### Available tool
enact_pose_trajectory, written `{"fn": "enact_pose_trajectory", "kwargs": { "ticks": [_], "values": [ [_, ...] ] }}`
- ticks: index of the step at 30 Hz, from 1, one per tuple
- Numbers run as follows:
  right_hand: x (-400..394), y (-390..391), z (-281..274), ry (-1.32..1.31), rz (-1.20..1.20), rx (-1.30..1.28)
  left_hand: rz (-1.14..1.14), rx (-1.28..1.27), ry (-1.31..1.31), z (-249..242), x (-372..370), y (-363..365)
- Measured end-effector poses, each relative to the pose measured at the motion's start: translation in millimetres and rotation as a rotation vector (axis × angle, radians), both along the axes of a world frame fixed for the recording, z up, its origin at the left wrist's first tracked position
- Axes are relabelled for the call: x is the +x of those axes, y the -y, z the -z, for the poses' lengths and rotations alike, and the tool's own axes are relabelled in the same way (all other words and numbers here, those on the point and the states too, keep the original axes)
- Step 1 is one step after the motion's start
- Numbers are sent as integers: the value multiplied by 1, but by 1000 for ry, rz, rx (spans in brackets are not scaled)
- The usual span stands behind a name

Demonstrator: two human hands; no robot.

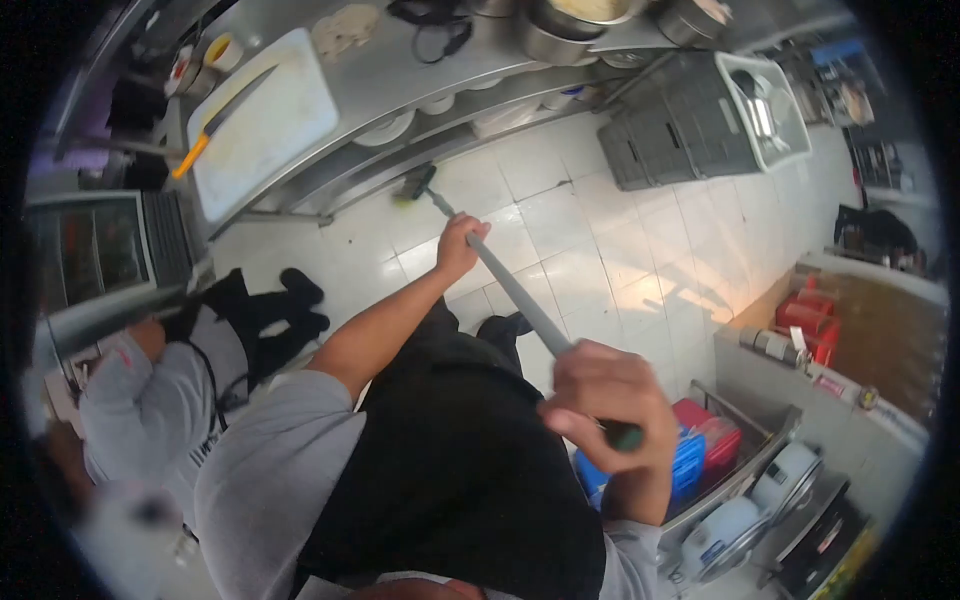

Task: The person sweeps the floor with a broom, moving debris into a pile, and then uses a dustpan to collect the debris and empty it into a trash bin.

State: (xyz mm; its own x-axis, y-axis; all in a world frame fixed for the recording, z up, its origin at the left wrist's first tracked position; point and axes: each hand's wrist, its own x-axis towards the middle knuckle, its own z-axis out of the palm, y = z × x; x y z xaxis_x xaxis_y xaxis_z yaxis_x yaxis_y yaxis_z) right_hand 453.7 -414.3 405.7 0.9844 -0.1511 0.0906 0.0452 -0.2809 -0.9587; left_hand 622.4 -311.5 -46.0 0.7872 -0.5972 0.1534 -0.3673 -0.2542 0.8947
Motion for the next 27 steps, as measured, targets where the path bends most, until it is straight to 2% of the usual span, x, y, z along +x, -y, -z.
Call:
{"fn": "enact_pose_trajectory", "kwargs": {
  "ticks": [1, 3, 4, 5, 6, 8, 9, 11, 12, 14, 16, 17, 18, 19, 21, 22, 24, 27],
  "values": [
    [-6, 3, 17, -3, -59, -35, 52, 32, -3, 26, -5, 10],
    [-23, 5, 8, -101, -6, -87, 176, -15, -96, 66, -54, 47],
    [-32, 7, -5, -152, 34, -125, 249, -134, -147, 62, -82, 66],
    [-43, 13, -12, -117, 56, -161, 333, -100, -166, 61, -110, 92],
    [-55, 21, -18, -84, 77, -195, 408, -24, -199, 24, -130, 105],
    [-84, 42, -26, 76, 128, -235, 576, 10, -132, -17, -158, 134],
    [-101, 54, -28, 197, 161, -236, 580, -63, -76, -37, -170, 148],
    [-142, 85, -54, 329, 55, -237, 579, -165, -6, -79, -188, 160],
    [-168, 99, -64, 313, -10, -180, 574, -201, 9, -103, -191, 161],
    [-224, 119, -83, 280, -120, -72, 592, -249, -66, -120, -200, 153],
    [-241, 152, -62, 429, -120, 46, 555, -169, 49, -117, -192, 136],
    [-246, 160, -44, 439, 36, 51, 544, -128, 37, -97, -182, 126],
    [-249, 150, -17, 289, 404, 40, 415, -66, 25, -78, -171, 121],
    [-243, 151, 12, 163, 548, 122, 336, 175, -30, -54, -151, 118],
    [-223, 160, 90, 132, 514, 459, 270, 457, 126, 10, -106, 110],
    [-210, 162, 109, 168, 501, 462, 283, 509, 206, 51, -85, 108],
    [-200, 173, 120, 221, 487, 422, 227, 498, 251, 61, -71, 141],
    [-197, 197, 114, 262, 506, 283, 327, 316, 241, 78, -68, 233]
  ]
}}
